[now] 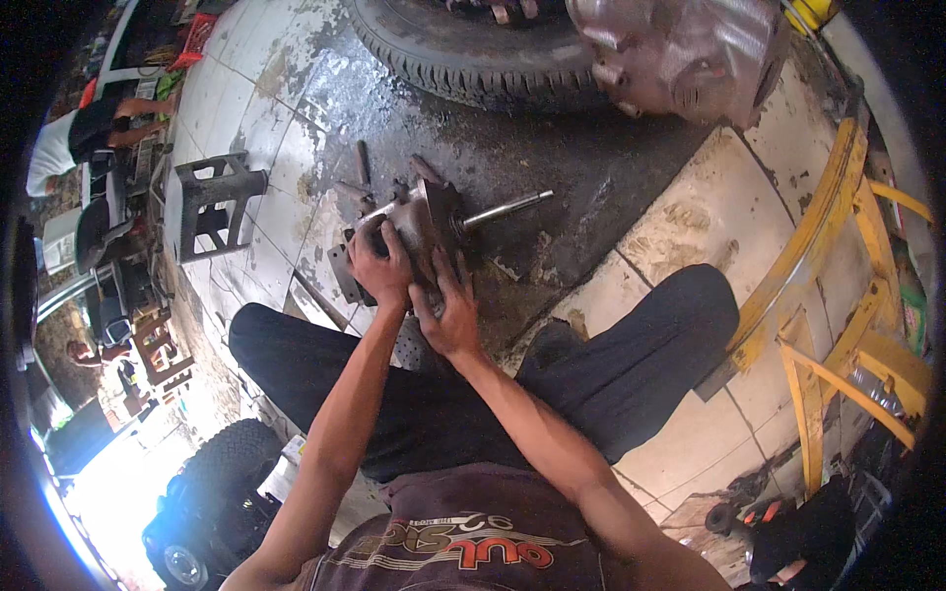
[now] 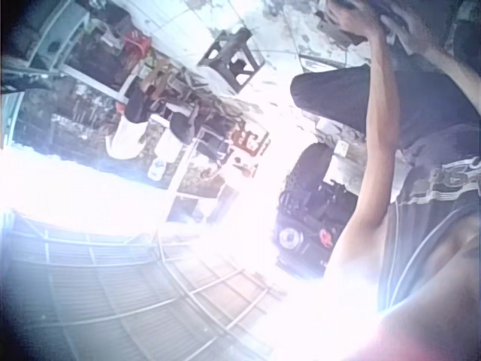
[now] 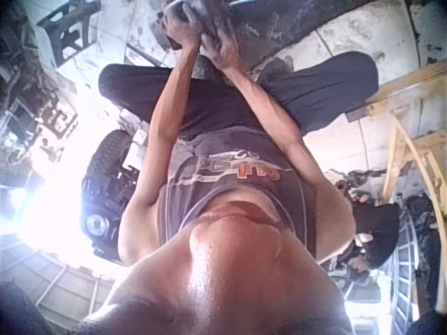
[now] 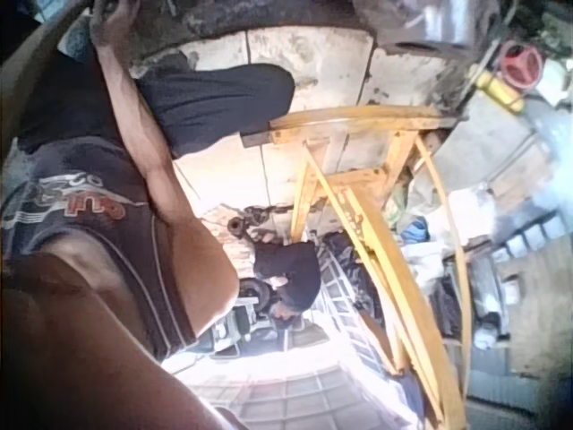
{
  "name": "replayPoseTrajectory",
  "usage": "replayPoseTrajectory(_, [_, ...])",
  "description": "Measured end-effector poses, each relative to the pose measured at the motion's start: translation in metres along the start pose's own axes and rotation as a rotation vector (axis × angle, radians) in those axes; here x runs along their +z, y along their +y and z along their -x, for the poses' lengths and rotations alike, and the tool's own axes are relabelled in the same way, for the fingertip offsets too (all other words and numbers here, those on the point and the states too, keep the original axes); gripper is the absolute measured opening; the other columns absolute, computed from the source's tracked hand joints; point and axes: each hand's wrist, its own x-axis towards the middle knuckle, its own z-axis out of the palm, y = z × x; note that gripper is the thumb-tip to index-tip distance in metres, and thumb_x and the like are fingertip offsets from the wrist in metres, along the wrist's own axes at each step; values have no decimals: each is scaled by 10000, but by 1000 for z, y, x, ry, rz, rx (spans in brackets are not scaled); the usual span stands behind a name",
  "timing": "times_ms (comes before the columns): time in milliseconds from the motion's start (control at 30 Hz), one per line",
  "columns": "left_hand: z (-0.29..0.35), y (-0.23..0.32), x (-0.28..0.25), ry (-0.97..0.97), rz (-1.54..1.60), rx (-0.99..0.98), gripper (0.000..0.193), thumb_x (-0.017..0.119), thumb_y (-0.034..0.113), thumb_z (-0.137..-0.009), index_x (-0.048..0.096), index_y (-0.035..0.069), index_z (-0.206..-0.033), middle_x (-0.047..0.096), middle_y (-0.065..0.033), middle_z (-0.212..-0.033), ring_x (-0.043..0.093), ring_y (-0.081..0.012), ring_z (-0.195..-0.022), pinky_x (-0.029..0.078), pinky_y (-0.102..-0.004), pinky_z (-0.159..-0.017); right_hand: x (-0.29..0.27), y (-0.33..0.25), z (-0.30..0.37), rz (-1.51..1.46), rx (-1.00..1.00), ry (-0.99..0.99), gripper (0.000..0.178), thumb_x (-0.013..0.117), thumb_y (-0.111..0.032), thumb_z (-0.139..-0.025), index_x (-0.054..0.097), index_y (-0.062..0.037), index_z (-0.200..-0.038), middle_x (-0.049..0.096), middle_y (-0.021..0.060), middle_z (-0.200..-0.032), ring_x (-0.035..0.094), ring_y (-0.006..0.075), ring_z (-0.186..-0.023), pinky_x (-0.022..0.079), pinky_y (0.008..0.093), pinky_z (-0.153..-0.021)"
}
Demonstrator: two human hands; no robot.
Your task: The person sits on the floor of a workshop and uses a metal rod to manipulate a cylindrical mechanical component. They repeatedly insert the rod into the part and rotate it, likely to clean or adjust internal mechanisms. The person handles the part with both hands, turning it over to access different sides.
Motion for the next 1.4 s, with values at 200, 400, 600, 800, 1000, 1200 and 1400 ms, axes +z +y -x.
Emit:
replayPoseTrajectory(200, [-4,0,-1,-83,-6,42,295,647,349,-958,717,116,-1125,711,-75,-1118,606,-288,-1150,334,-499,-1057,11,10,-29,-104,39,57,580,607,-326,-992,518,32,-1441,500,250,-1497,425,416,-1426,338,436,-1171])
replayPoseTrajectory(400, [-7,7,-5,-118,0,76,288,635,380,-975,726,160,-1137,704,-31,-1164,592,-275,-1193,301,-505,-1072,13,-1,-46,-370,239,15,539,649,-355,-964,607,1,-1366,584,275,-1392,458,445,-1387,346,461,-1160])
replayPoseTrajectory(600, [-4,8,-5,-171,-65,80,307,589,397,-1005,709,185,-1191,678,-22,-1233,557,-263,-1255,268,-566,-1096,6,5,-41,-194,121,61,517,643,-364,-968,637,6,-1328,592,231,-1407,485,430,-1369,354,454,-1165])
replayPoseTrajectory(800, [-5,6,-2,-196,-67,86,309,577,394,-1013,704,188,-1204,660,-30,-1269,542,-274,-1265,260,-597,-1091,6,6,-20,-68,17,73,542,648,-380,-961,622,1,-1345,584,249,-1403,504,454,-1337,390,455,-1136])
replayPoseTrajectory(1000, [-4,-2,3,-211,-96,94,296,566,378,-1012,699,206,-1212,657,-19,-1262,539,-266,-1264,259,-614,-1084,-1,-12,-32,-146,-68,72,553,671,-338,-948,593,7,-1373,566,257,-1420,477,447,-1374,396,444,-1135])
replayPoseTrajectory(1200, [-5,-3,-1,-247,-88,109,290,574,357,-1000,685,224,-1233,642,-3,-1285,537,-245,-1271,264,-607,-1077,6,-18,-62,-128,56,-27,589,654,-338,-966,536,5,-1430,543,264,-1447,505,390,-1375,425,419,-1112])
replayPoseTrajectory(1400, [-6,8,0,-266,-151,84,294,570,309,-988,672,237,-1255,631,5,-1298,524,-234,-1291,283,-604,-1058,13,-16,-53,0,-134,103,600,640,-392,-981,539,-2,-1424,555,241,-1442,528,371,-1356,441,403,-1092])
